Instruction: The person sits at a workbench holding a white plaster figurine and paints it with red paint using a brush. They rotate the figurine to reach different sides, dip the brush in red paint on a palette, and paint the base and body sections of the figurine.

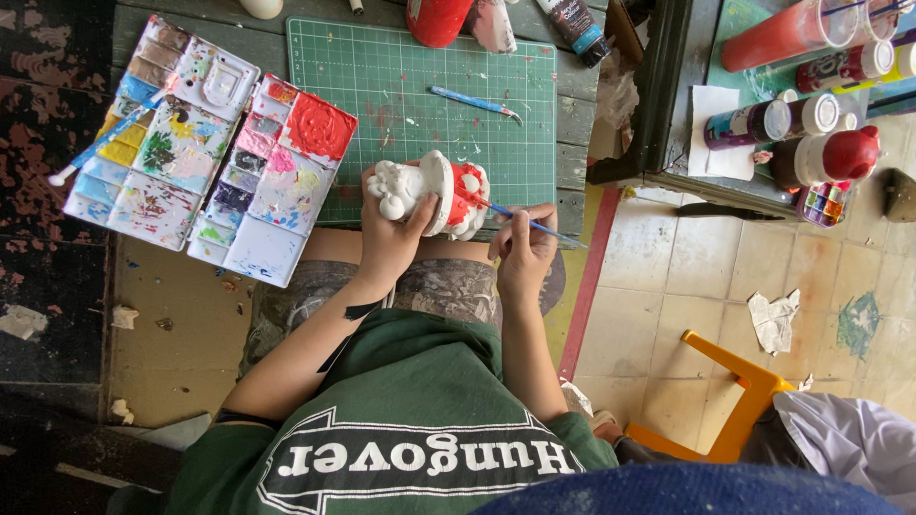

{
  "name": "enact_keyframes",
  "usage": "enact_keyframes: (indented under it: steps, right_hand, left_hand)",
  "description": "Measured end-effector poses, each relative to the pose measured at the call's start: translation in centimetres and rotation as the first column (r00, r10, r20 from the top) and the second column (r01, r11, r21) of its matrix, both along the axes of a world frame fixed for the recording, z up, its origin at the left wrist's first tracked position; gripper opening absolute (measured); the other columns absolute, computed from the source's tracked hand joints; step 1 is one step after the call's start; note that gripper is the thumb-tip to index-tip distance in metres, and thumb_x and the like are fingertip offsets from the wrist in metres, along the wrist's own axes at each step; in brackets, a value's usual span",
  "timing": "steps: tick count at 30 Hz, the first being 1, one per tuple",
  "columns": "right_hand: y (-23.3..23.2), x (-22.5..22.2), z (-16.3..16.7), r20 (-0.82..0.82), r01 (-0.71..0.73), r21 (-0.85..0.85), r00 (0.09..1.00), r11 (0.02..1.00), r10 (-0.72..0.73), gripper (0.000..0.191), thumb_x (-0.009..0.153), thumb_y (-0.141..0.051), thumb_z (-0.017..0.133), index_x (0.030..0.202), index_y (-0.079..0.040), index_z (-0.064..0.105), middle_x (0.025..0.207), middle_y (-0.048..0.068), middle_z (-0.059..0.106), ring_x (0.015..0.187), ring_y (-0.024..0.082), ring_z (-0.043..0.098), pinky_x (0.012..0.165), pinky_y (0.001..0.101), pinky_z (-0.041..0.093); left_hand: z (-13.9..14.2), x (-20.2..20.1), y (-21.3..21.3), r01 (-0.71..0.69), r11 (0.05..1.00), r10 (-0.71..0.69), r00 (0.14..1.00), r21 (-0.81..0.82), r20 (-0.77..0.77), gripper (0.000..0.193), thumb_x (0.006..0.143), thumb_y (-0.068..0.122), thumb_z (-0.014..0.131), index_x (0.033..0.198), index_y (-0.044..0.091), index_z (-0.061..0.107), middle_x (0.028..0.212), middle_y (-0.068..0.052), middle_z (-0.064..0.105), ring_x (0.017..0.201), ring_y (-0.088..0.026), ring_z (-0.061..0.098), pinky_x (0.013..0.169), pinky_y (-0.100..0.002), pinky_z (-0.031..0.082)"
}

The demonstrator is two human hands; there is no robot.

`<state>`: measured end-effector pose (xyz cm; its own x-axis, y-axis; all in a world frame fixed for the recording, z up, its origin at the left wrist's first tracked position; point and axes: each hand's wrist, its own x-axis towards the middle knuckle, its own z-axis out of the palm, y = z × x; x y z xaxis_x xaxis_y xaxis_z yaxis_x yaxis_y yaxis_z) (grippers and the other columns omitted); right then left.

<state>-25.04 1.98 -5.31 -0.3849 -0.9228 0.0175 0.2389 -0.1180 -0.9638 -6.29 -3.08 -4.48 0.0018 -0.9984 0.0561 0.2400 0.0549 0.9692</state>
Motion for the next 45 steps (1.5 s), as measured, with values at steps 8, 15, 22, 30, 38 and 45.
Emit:
enact_keyframes:
  steps: [8, 15, 22, 30, 38, 45]
  right_hand:
    - [0.3, 0.3, -0.8, 0.041, 0.0, -0.039, 0.999, 0.999, 0.002, 0.015, 0.104, 0.0, 0.06, 0.105, -0.008, 0.047, 0.105, 0.013, 0.063, 0.057, 0.012, 0.054, 0.048, 0.0235, 0.037]
    - [0.7, 0.4, -0.9, 0.048, 0.016, -0.036, 0.999, 0.999, -0.014, 0.017, 0.103, 0.0, 0.063, 0.103, -0.008, 0.048, 0.107, 0.014, 0.065, 0.057, 0.011, 0.053, 0.049, 0.025, 0.039]
    - [1.4, -0.5, -0.9, -0.087, 0.027, -0.037, 0.996, 0.999, -0.031, 0.016, 0.102, 0.0, 0.065, 0.103, -0.007, 0.05, 0.111, 0.015, 0.066, 0.06, 0.012, 0.059, 0.052, 0.0233, 0.038]
    - [2.6, -1.9, -1.3, -0.08, 0.027, -0.013, 0.996, 1.0, -0.028, 0.017, 0.103, -0.002, 0.066, 0.103, -0.008, 0.05, 0.109, 0.013, 0.066, 0.063, 0.013, 0.062, 0.054, 0.0241, 0.04]
    - [3.1, -2.9, 1.8, -0.209, 0.057, -0.095, 0.975, 0.994, -0.076, 0.01, 0.109, -0.013, 0.056, 0.106, -0.007, 0.048, 0.105, 0.012, 0.067, 0.063, 0.012, 0.064, 0.056, 0.0227, 0.04]
    - [2.7, -0.8, 6.2, -0.881, -0.187, -0.225, 0.459, 0.956, -0.117, 0.005, 0.105, -0.006, 0.054, 0.104, -0.003, 0.059, 0.092, 0.015, 0.072, 0.081, 0.027, 0.073, 0.073, 0.0344, 0.056]
  left_hand:
    - [-0.1, 0.1, 0.0, 0.003, 1.0, -0.003, 1.0, -0.013, -0.011, 0.054, 0.101, 0.019, 0.074, 0.138, 0.001, 0.039, 0.13, -0.012, 0.061, 0.115, -0.017, 0.064, 0.098, -0.032, 0.056]
    - [-0.1, 0.0, 0.0, 0.012, 1.0, -0.012, 1.0, 0.003, 0.004, 0.054, 0.101, 0.021, 0.074, 0.137, 0.001, 0.04, 0.129, -0.011, 0.061, 0.115, -0.017, 0.065, 0.097, -0.031, 0.057]
    - [-0.1, 0.0, 0.1, 0.007, 1.0, -0.007, 1.0, 0.0, 0.01, 0.053, 0.101, 0.021, 0.074, 0.137, 0.002, 0.041, 0.128, -0.011, 0.061, 0.115, -0.017, 0.064, 0.097, -0.032, 0.056]
    - [-0.3, 0.1, 0.2, 0.011, 1.0, -0.011, 1.0, 0.001, 0.009, 0.052, 0.101, 0.019, 0.074, 0.137, 0.002, 0.04, 0.128, -0.011, 0.061, 0.115, -0.017, 0.065, 0.097, -0.031, 0.057]
    - [-0.4, 0.0, 0.2, 0.009, 1.0, -0.009, 1.0, 0.01, -0.018, 0.052, 0.101, 0.019, 0.074, 0.136, 0.002, 0.04, 0.128, -0.011, 0.062, 0.114, -0.016, 0.065, 0.096, -0.031, 0.057]
    - [-0.5, 0.0, 0.2, 0.013, 1.0, -0.013, 1.0, 0.001, -0.012, 0.051, 0.101, 0.018, 0.074, 0.136, 0.002, 0.041, 0.129, -0.011, 0.062, 0.114, -0.016, 0.065, 0.096, -0.031, 0.057]
